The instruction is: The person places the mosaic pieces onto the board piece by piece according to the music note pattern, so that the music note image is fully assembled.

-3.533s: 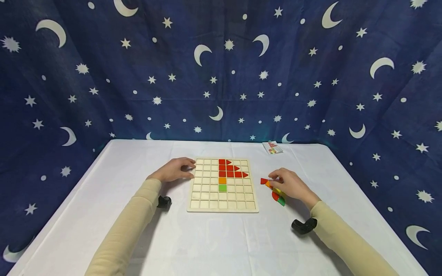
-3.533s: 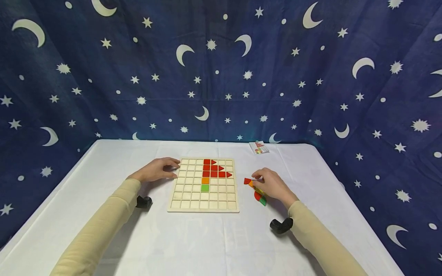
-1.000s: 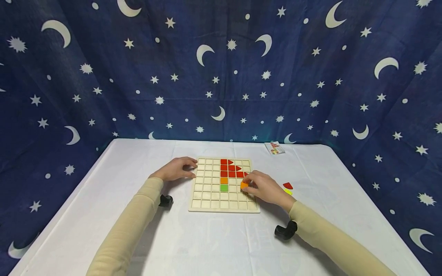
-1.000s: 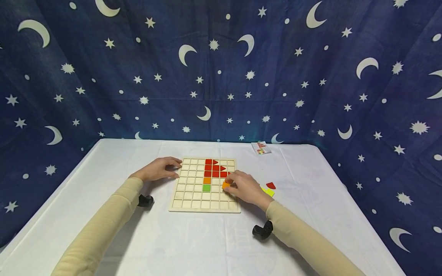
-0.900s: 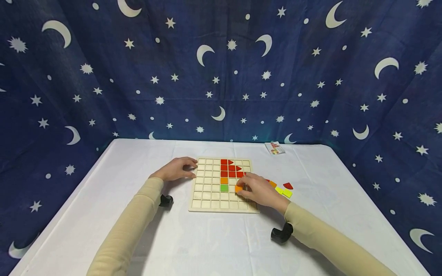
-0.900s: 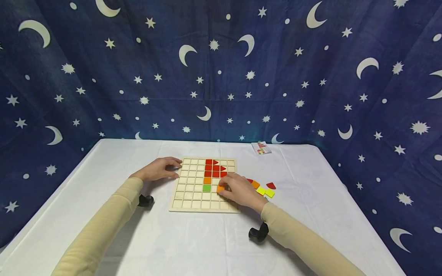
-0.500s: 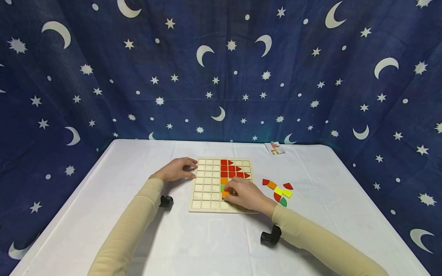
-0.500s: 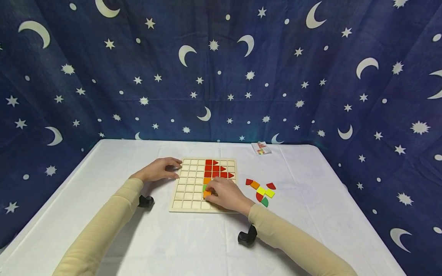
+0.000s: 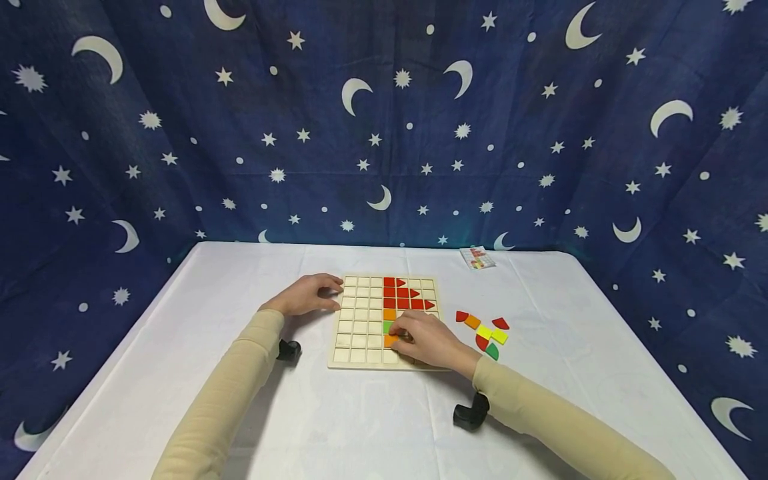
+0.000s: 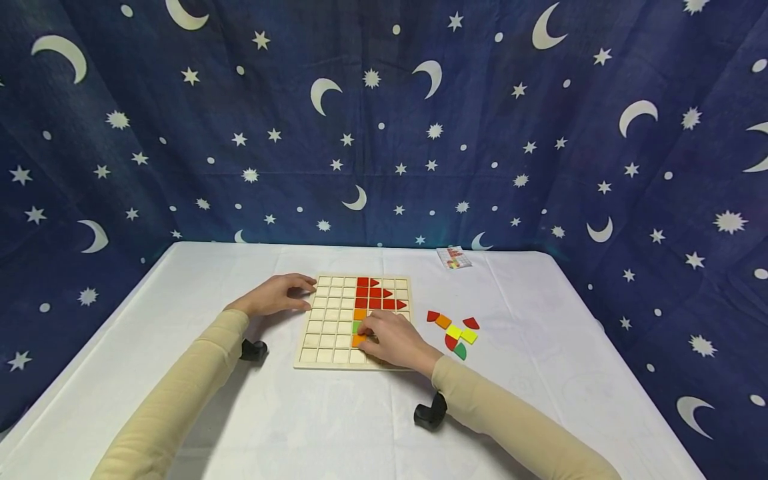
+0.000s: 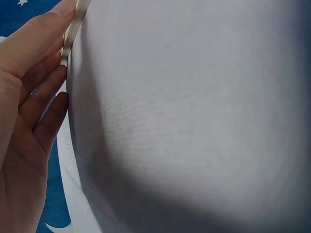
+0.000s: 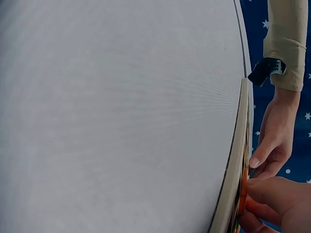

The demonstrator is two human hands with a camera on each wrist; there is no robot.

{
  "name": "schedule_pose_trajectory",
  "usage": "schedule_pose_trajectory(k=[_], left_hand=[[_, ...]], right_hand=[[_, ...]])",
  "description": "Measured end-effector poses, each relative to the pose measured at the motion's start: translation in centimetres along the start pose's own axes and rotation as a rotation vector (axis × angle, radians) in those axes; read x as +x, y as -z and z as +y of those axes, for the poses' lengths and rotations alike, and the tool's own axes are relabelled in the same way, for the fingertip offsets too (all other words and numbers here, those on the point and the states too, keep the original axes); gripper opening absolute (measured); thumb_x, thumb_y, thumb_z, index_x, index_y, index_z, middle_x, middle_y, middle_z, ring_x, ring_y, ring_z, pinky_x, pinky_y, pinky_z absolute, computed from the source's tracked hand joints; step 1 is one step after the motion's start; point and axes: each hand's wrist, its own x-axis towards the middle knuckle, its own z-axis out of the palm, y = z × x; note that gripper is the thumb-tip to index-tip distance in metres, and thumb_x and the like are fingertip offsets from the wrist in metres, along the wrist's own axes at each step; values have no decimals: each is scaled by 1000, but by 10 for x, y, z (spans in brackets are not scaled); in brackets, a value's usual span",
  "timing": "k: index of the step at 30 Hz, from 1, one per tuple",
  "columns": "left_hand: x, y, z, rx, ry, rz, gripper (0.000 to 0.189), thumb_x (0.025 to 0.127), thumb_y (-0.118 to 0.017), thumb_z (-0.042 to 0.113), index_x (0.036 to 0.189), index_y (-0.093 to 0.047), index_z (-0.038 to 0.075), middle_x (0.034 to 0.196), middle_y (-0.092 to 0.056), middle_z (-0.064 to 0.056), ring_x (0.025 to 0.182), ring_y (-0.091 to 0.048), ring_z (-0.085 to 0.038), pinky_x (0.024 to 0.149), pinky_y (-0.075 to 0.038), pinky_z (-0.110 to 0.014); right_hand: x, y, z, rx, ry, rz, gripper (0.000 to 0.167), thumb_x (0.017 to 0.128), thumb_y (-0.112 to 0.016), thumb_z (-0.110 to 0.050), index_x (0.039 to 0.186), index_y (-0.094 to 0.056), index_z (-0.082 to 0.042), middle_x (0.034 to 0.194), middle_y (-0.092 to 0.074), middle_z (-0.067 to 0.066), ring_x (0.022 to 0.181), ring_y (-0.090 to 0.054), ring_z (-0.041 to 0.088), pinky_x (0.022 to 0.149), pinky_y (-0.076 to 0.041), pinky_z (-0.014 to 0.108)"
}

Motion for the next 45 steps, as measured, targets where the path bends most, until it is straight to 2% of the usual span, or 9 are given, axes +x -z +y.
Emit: schedule_pose_trajectory(k=[6,11,16,20,25,31,38,41,45], left_hand=[[0,1,1,-2,-17,-1,46,85,-78,28,122,-67,3,139,-54,-14,131,-47,-32,112,-36,-45],[0,0,0,0,16,1,47,84,-78,30,122,-67,5,140,-54,-11,132,-46,-30,112,-36,-44],[-2,-1,-1,-4,36,-8,47,84,-78,30,122,-67,5,140,-54,-12,133,-46,-31,112,-36,-44],[-3,-1,-2,-3,25,-6,46,85,-78,28,122,-67,5,140,-54,-13,133,-45,-32,113,-35,-45],[-3,0,-3,-7,23,7,45,85,-77,28,122,-67,6,141,-53,-11,133,-45,-30,112,-35,-45],[-5,1,-3,-21,14,12,44,85,-78,26,122,-67,5,140,-54,-12,133,-45,-31,112,-35,-45],[-3,1,-1,-15,19,7,46,85,-77,29,123,-66,6,140,-53,-11,133,-45,-30,112,-36,-45],[-2,1,0,-13,21,7,45,85,-78,28,123,-67,5,140,-54,-11,133,-45,-30,112,-36,-45],[-1,1,1,-12,22,2,45,84,-78,28,122,-67,5,139,-54,-11,132,-46,-30,112,-36,-44]], right_hand=[[1,-1,-1,-23,14,13,14,88,-73,-27,99,-73,-18,91,-63,-7,81,-55,8,71,-48,28],[2,-2,-3,-16,-1,21,15,87,-74,-28,98,-72,-18,89,-62,-8,82,-57,8,72,-49,29],[0,-2,-3,23,-39,-1,19,88,-73,-29,102,-73,-17,92,-62,-8,82,-55,7,76,-51,28],[-8,3,4,74,-112,-7,22,88,-72,-29,106,-72,-16,94,-62,-9,83,-54,7,78,-51,28],[-24,17,23,125,-197,29,21,89,-72,-24,107,-71,-14,95,-61,-7,81,-53,10,73,-50,29],[-47,41,64,86,-251,76,22,89,-71,-17,109,-71,-8,98,-64,0,84,-57,15,77,-51,36],[-73,77,111,77,-473,-34,34,89,-71,-15,117,-65,2,107,-63,14,87,-58,24,77,-56,39],[-81,83,124,91,-507,-78,36,87,-72,-16,116,-64,4,103,-64,14,85,-56,25,73,-56,36],[-87,79,133,118,-518,-110,31,89,-72,-17,112,-66,2,95,-64,7,81,-54,21,70,-54,31]])
